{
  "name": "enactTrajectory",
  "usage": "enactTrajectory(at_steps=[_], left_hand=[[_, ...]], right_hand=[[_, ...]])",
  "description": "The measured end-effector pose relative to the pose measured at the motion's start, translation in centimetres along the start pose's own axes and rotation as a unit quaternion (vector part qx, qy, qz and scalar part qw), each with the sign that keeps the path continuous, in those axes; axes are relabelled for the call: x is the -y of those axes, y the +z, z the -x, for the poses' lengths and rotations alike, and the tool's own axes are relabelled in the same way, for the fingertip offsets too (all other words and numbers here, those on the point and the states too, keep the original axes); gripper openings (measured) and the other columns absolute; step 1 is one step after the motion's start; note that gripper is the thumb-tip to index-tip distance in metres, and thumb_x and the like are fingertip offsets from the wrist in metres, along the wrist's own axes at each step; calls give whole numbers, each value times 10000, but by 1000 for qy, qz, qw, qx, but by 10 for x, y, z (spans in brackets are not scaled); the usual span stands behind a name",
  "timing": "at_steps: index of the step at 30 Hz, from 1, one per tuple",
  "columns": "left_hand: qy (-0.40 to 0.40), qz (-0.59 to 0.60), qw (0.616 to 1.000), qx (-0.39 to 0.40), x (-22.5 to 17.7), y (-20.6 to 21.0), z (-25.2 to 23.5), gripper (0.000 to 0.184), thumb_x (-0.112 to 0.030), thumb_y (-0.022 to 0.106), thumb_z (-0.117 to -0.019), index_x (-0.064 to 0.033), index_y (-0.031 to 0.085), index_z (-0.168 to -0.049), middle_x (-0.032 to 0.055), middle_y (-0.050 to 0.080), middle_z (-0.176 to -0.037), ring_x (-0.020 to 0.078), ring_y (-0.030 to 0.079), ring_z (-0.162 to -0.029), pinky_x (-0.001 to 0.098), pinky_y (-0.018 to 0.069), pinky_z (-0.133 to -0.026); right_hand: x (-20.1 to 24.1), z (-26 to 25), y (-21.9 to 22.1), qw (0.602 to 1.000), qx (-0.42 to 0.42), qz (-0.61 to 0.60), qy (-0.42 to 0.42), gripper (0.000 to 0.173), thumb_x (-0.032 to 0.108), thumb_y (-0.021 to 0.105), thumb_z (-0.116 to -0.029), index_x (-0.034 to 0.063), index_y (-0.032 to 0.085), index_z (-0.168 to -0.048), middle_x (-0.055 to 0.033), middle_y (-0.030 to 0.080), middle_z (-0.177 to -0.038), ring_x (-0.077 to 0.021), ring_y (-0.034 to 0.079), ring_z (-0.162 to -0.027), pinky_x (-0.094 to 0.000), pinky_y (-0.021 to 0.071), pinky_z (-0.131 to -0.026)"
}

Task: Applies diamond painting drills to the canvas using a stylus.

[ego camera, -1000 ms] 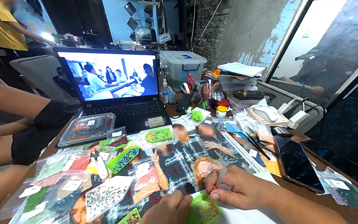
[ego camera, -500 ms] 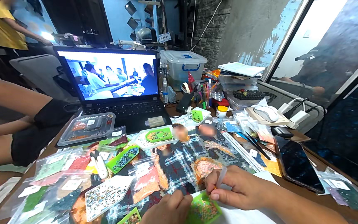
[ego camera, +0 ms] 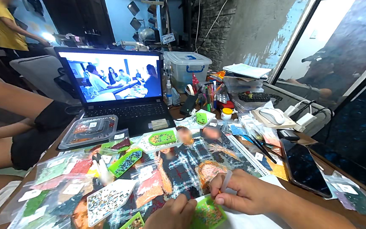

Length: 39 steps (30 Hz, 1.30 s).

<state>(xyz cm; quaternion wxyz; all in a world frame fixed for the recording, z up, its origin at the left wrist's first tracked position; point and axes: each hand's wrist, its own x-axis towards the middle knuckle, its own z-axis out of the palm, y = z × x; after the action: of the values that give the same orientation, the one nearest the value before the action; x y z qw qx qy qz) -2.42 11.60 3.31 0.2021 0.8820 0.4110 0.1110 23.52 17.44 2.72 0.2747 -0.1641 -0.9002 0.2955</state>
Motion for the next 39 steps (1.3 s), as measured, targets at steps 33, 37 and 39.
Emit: enactTrajectory(at_steps=[33,37,39], left_hand=[[0,-1,1000,-5,0,0,0,520,-333,743,-924,27,671,-1292,227,671,-1056,415,682,-940,524,573,-716],[-2,3,1000,1,-1,0,0,524,-338,737,-929,26,668,-1299,227,669,-1066,413,680,-948,523,573,-729],[0,3,1000,5,0,-1,0,524,-343,734,-933,29,666,-1297,228,666,-1056,413,678,-942,520,572,-726]], right_hand=[[-1,0,1,1000,0,-5,-5,271,241,494,-1093,-3,601,-1044,-110,653,-868,-76,634,-781,-186,520,-719],[0,0,0,1000,-1,-3,-3,271,242,500,-1091,-4,603,-1041,-109,656,-866,-76,632,-776,-184,516,-715],[-1,0,0,1000,-1,-2,-4,271,243,499,-1091,-2,602,-1042,-107,654,-862,-73,631,-773,-182,515,-712]])
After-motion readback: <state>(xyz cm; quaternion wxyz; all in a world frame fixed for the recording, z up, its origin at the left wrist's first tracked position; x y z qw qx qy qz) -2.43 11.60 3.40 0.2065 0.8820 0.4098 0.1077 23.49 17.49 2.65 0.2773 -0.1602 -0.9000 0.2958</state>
